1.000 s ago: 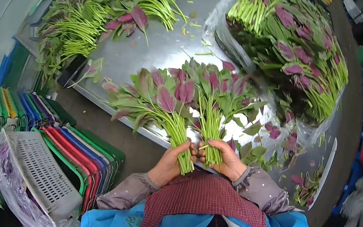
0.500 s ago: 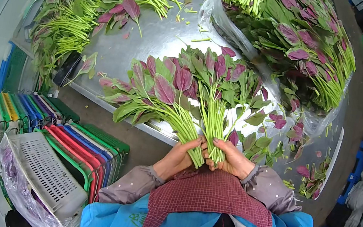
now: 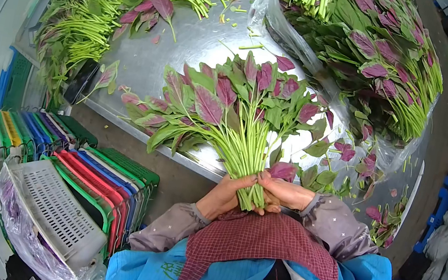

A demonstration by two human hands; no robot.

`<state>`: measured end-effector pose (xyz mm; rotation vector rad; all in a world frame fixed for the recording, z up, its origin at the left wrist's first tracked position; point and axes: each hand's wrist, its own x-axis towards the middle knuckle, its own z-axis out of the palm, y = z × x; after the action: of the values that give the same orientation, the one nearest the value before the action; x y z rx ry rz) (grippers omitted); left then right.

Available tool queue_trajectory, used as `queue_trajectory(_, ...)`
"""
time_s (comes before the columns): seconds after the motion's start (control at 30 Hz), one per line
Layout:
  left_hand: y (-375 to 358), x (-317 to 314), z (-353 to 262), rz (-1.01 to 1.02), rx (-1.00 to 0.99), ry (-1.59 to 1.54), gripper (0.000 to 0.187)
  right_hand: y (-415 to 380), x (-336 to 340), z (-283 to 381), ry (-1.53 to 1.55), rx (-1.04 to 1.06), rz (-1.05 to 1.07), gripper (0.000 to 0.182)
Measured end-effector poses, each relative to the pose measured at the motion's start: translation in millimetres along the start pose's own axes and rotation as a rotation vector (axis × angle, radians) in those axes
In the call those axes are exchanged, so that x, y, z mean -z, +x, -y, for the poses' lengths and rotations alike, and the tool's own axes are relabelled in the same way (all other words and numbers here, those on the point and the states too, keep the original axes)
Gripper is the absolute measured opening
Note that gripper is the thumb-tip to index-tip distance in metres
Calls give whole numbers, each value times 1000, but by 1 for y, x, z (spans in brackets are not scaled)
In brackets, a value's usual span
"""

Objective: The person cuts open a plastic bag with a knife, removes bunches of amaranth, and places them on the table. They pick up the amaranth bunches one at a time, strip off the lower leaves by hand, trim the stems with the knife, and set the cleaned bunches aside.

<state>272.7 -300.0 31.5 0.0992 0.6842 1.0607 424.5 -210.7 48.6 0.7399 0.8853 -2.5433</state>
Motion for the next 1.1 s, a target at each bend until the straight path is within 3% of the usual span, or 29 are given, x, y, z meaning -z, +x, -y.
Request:
queue_trajectory(0.1, -1, -4, -7, -32, 24, -16, 34, -7, 9, -2, -128, 33, -83, 64)
queue_trajectory(0.17, 0, -3, -7, -42, 35, -38, 31, -15, 10, 3, -505, 109, -441, 59)
queue_trajectory(0.2, 1, 1, -4, -51, 2, -7, 29, -17, 5, 7, -421, 219, -492, 51)
queue_trajectory(0.37, 3, -9, -12, -64, -33, -28, 24, -11, -1, 7, -479, 332, -638, 44)
queue_trajectory(0.43, 3, -9, -9, -215, -66, 22, 24, -11, 5, 2, -672, 538, -740, 38)
queue_trajectory(0.5, 4, -4, -6, -204, -61, 8, 24, -26, 14, 4, -941, 410, -905, 31)
queue_trajectory(0.57, 5, -3, -7, -192, -57, -8, 25, -43, 34, 8, -1474, 46, -1126, 24)
queue_trajectory(0.63, 4, -4, -10, -139, -37, 33, 25, -57, 45, 14, -1508, 97, -1122, 22)
queue_trajectory(0.67, 4, -4, -10, -139, -36, 31, 25, -56, 40, 19, -1355, 237, -1140, 25)
queue_trajectory(0.77, 4, -4, -9, -69, -15, -35, 28, -37, 17, 29, -834, 521, -709, 50)
queue_trajectory(0.83, 1, -2, -9, 47, -10, -153, 24, -21, 13, 26, -645, 371, -437, 59)
queue_trajectory(0.9, -3, -1, -16, 50, -6, -127, 23, -14, -2, 27, -364, 348, -206, 46)
queue_trajectory(1.0, -11, -4, -25, 97, 53, -158, 23, -23, -3, 24, -426, 278, -270, 33)
queue_trajectory(1.07, -12, -11, -29, 120, -5, -191, 23, -40, 5, 25, -911, 392, -437, 26)
queue_trajectory(1.1, -12, -12, -30, 123, -9, -194, 23, -54, 7, 29, -875, 396, -440, 22)
